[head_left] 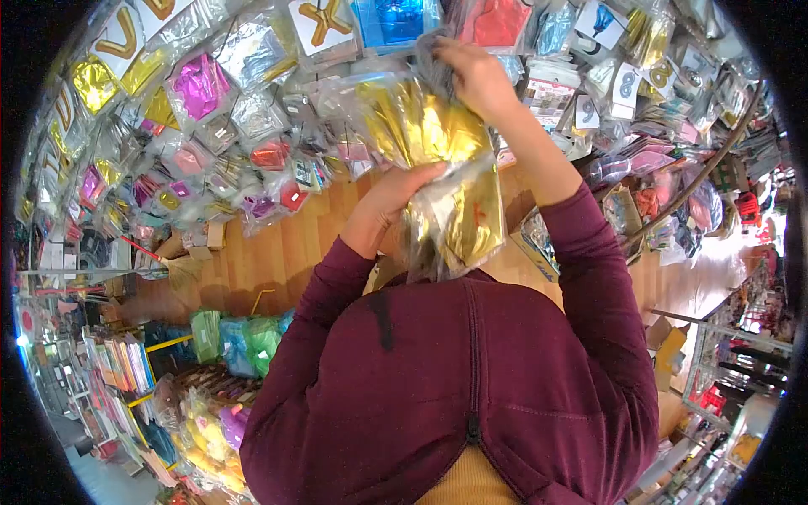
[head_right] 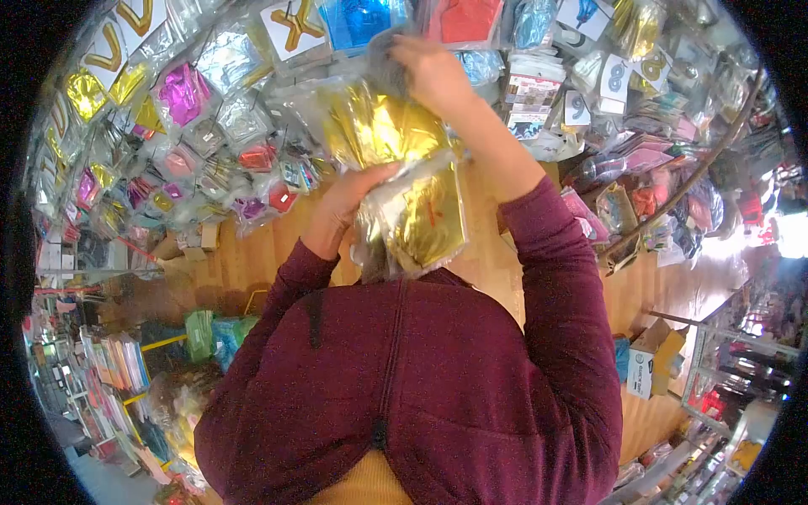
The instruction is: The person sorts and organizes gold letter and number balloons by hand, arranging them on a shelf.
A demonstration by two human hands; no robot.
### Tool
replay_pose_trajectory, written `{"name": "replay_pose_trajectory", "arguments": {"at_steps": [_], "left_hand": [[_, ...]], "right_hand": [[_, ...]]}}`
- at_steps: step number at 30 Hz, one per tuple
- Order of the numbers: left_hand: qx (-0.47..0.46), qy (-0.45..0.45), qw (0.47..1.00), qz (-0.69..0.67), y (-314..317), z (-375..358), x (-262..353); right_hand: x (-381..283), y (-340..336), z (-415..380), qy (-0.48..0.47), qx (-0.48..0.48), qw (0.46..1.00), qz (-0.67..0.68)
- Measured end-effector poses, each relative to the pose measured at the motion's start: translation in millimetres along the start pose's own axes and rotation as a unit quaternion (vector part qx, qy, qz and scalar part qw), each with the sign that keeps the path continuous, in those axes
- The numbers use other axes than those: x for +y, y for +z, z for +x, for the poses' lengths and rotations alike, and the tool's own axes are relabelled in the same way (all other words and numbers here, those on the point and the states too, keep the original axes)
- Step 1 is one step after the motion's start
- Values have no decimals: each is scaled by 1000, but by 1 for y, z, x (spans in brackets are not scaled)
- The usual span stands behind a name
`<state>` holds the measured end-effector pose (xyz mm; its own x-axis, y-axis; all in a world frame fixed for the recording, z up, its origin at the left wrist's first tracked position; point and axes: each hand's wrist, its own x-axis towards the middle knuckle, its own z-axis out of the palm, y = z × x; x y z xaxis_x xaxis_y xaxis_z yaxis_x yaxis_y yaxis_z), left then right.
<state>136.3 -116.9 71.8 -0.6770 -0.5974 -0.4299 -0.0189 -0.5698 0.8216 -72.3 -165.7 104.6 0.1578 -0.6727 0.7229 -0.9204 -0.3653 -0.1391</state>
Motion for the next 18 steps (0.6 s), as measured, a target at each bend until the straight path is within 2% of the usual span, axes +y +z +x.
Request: {"name": "replay_pose_trajectory", "arguments": {"at_steps": [1, 3, 4, 6, 7, 9, 11, 12, 14, 15, 16, 17, 18], "left_hand": [[0, 34, 999, 1, 5, -4, -2], [1, 102, 995, 5, 11, -10, -2], [28, 97, 994, -39, 6, -3, -6], [16, 94, 991, -91, -8, 6, -3], [2, 86, 986, -140, -17, 10, -3], [17, 77, 993, -93, -25, 15, 3], [7, 205, 956, -211, -24, 22, 6], [-37, 262, 924, -277, -17, 22, 13], [-32, 266, 923, -275, -15, 22, 5], [-19, 273, 921, -277, -13, 20, 4], [-29, 237, 914, -329, -7, 18, 0], [-24, 230, 915, -331, -4, 15, 0], [-26, 186, 918, -348, -1, 13, 1]], "right_hand": [[11, 0, 2, -1, 3, 1000, 1], [24, -9, 6, 149, 46, 974, 166], [27, -14, 11, 144, 47, 974, 168], [12, -40, 11, 248, 125, 900, 338], [-3, -49, 7, 253, 116, 899, 339], [-41, -60, 4, 109, 49, 957, 263], [-71, -35, -23, -37, -34, 977, 207], [-91, -26, -36, -7, -4, 985, 173], [-109, -24, -58, 19, 26, 991, 131], [-110, -26, -65, 31, 34, 986, 160], [-109, -26, -71, 47, 39, 979, 192], [-110, -26, -79, 53, 35, 979, 196], [-111, -27, -89, 54, 47, 976, 205]]}}
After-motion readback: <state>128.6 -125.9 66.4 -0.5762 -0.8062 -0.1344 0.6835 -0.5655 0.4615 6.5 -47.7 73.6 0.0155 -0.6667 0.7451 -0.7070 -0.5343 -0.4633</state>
